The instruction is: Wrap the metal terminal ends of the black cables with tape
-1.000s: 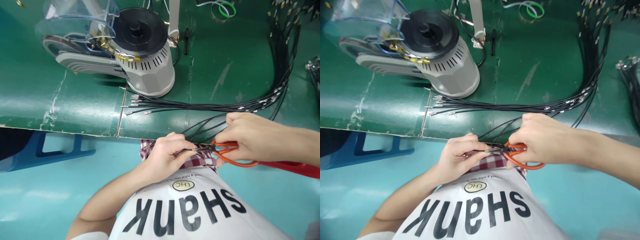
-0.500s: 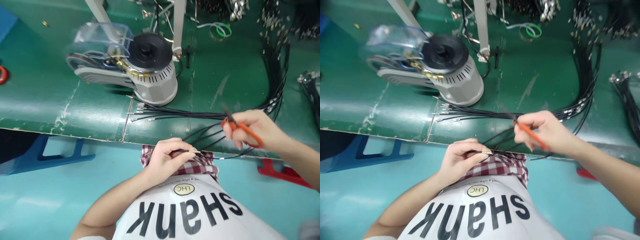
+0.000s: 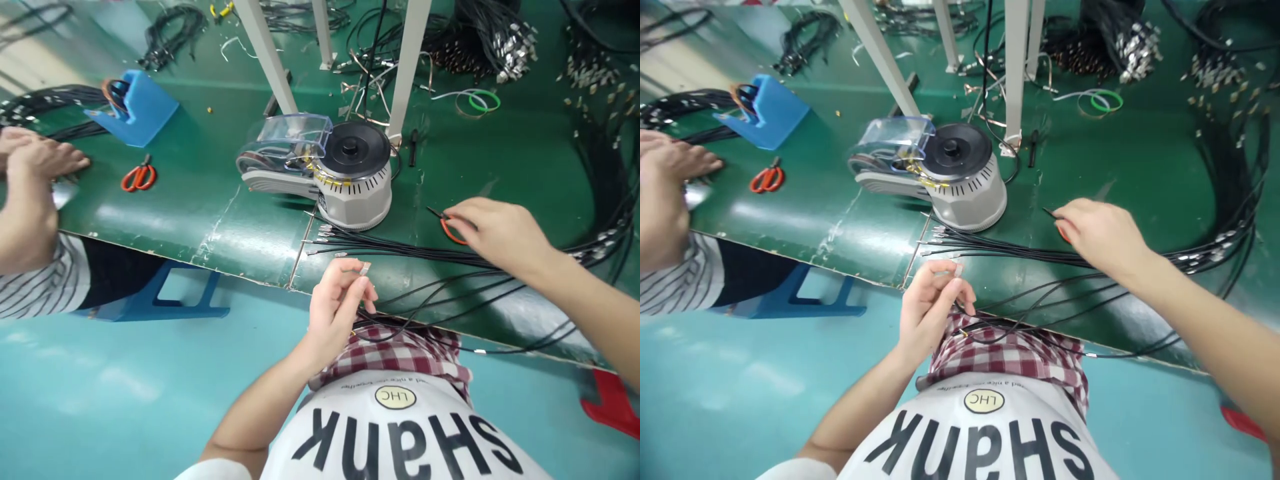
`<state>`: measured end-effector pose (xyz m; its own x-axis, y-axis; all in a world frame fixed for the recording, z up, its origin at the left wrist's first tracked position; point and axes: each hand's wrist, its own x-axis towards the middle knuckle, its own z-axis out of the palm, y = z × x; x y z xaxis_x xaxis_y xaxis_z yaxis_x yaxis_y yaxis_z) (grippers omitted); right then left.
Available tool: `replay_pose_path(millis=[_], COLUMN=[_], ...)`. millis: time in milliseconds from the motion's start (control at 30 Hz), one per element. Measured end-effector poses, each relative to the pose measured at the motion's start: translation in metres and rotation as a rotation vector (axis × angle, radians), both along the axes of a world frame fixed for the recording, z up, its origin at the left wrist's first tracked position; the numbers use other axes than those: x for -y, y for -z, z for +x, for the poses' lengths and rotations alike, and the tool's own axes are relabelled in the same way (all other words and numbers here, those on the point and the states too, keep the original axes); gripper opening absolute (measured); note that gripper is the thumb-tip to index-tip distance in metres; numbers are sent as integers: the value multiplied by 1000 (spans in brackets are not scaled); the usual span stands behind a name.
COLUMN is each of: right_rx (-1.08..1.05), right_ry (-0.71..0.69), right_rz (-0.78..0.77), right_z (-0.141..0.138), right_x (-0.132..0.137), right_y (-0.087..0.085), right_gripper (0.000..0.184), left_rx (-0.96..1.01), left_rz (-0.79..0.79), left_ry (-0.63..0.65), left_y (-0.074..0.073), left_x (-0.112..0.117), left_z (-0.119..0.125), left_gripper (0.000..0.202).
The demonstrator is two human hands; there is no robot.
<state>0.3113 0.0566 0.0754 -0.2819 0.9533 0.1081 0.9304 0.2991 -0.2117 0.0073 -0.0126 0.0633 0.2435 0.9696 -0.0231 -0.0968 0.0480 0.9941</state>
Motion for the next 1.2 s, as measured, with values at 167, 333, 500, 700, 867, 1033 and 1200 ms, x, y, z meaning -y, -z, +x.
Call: replay_pose_path(millis=[167,333,500,700,867,1033,1200], right_rx=[-636,-897,-982,-1022,-838,-728,-1214], right_ry=[-159,-216,-272,-315,-344,-316,21], right_rz=[-229,-483,-648,-750,-677,-603,-560], right_z=[-86,-116,-114,-112,-108,-114,-129], right_x=[23,19,14,14,13,5,-31], right_y=[-34,-32,-29,-27,-27,-23,-26], right_gripper=[20,20,17,18,18,22,29], left_rx=[55,241,495,479,-5,42,194], left_rz=[-94,-272,-498,-537,-185,-383,-424], left_ry=[-31,74,295,360,57,213,22], left_y=[-4,-8,1,13,8,7,18], left_x=[2,-2,-14,-14,-9,-7,-7], left_z=[8,1,-8,0,-5,-16,-21], left_gripper=[14,14,14,17,23,28,28])
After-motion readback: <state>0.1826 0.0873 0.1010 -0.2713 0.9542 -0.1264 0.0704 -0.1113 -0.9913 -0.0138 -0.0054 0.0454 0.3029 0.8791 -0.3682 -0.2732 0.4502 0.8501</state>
